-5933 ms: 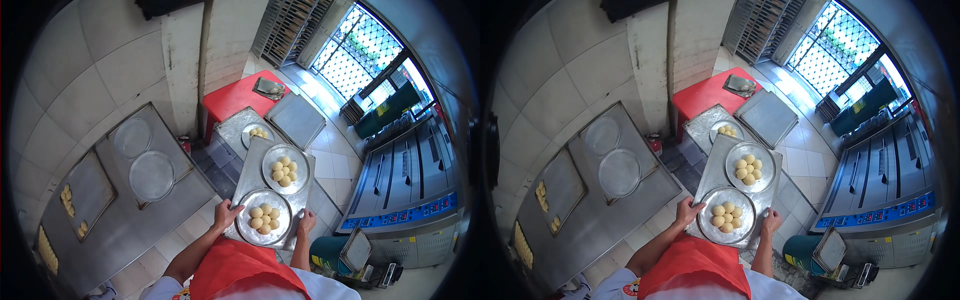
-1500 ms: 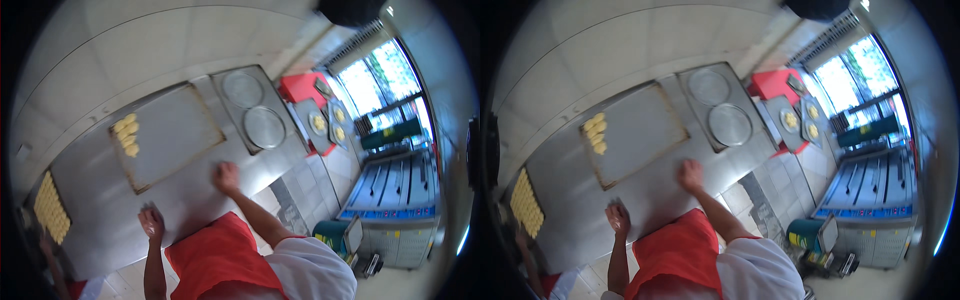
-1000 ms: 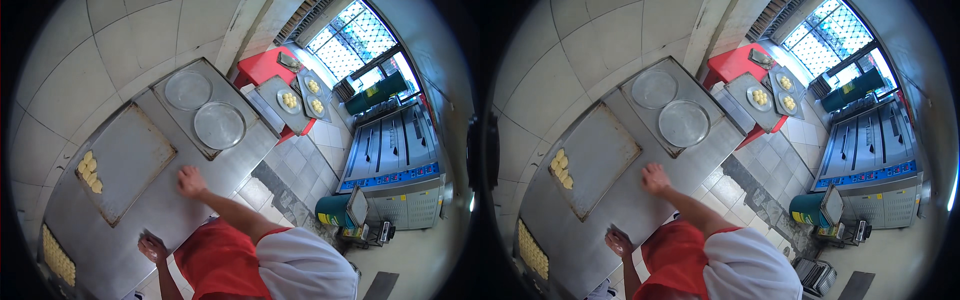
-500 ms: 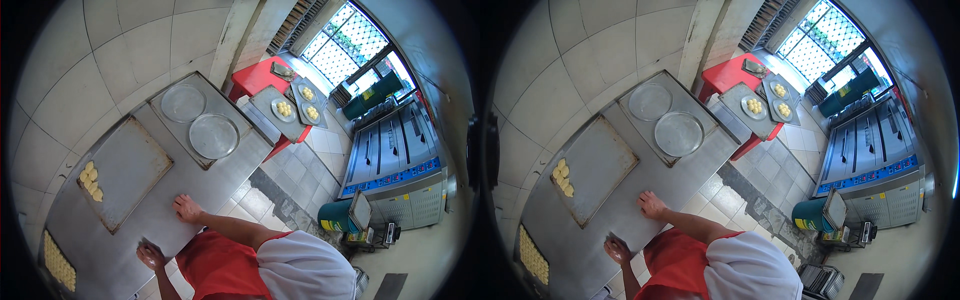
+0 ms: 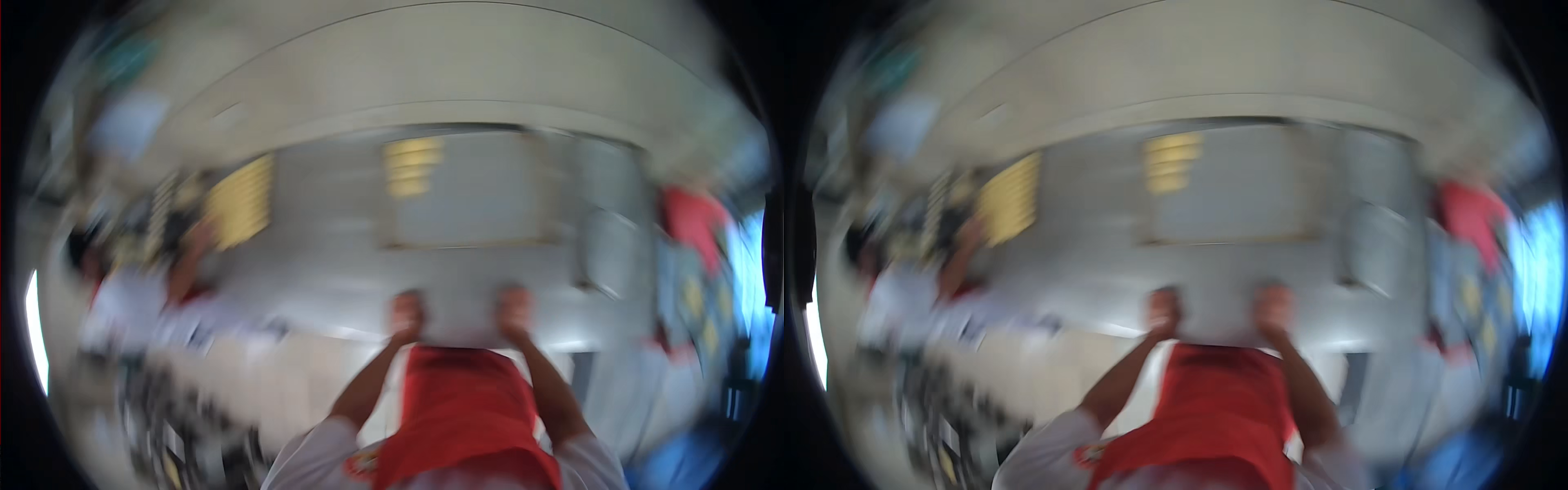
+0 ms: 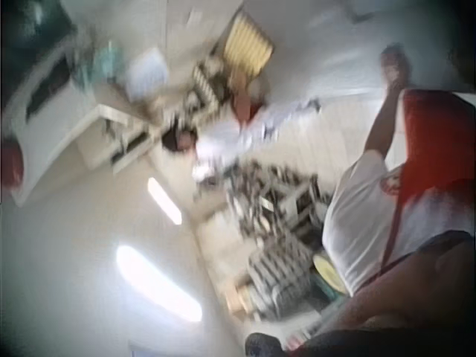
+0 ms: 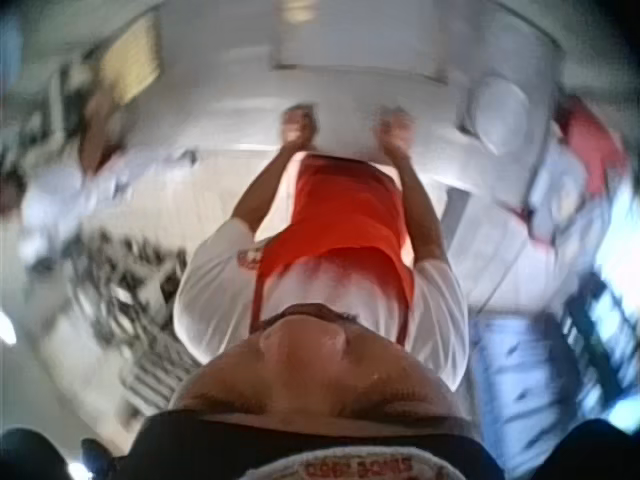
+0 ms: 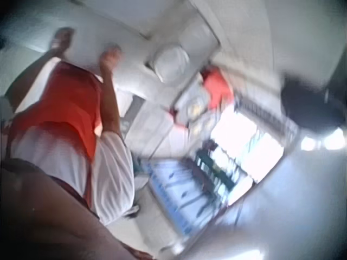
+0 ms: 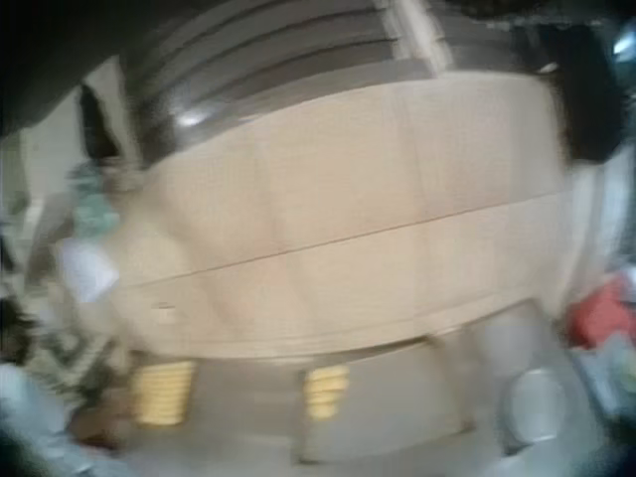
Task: The person carries two trays of dough balls to a commercial oven, places them inside, then returns to a workstation to arrange pieces of dough onto round pans and rectangular trays by hand.
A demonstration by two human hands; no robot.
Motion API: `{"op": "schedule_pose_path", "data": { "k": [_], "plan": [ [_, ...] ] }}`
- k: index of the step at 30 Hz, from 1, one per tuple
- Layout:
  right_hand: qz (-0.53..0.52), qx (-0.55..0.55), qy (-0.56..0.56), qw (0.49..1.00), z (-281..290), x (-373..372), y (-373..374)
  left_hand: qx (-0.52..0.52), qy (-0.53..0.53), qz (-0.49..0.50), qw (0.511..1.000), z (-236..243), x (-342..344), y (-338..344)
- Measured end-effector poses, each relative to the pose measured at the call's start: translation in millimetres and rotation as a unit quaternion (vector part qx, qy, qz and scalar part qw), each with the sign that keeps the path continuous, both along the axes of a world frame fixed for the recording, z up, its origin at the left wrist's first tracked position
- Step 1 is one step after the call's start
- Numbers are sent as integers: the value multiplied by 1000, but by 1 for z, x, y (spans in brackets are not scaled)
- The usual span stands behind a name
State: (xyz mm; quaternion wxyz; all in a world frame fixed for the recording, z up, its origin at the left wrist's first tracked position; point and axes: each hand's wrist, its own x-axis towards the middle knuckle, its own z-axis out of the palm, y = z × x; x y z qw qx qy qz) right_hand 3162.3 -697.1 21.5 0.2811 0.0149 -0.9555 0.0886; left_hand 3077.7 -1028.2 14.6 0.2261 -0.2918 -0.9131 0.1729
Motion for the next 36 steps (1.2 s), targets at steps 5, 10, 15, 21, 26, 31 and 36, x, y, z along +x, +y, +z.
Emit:
{"op": "schedule_pose_path", "data": {
  "k": [5, 10, 15, 21, 26, 31, 36],
  "plan": [
    [-32, -133, -152, 979, 83, -14, -6, 420, -209, -22, 883, 112, -12, 40],
    [-2, -116, -141, 983, 97, -13, -3, 422, -216, 11, 881, 99, 5, 42],
    [-4, -140, -158, 978, 103, -14, 6, 403, -245, 31, 881, 102, 4, 50],
    [-5, -131, -135, 982, 106, -14, 4, 406, -211, 7, 889, 108, 1, 48],
    [-1, -141, -151, 978, 105, -15, -2, 401, -222, 30, 888, 105, 3, 43],
    [49, -101, -151, 982, 98, 29, 9, 386, -254, -10, 887, 93, 27, 8],
    [6, -50, -62, 997, 82, -27, 51, 314, -247, 133, 907, 99, -20, 17]
  ]
}}
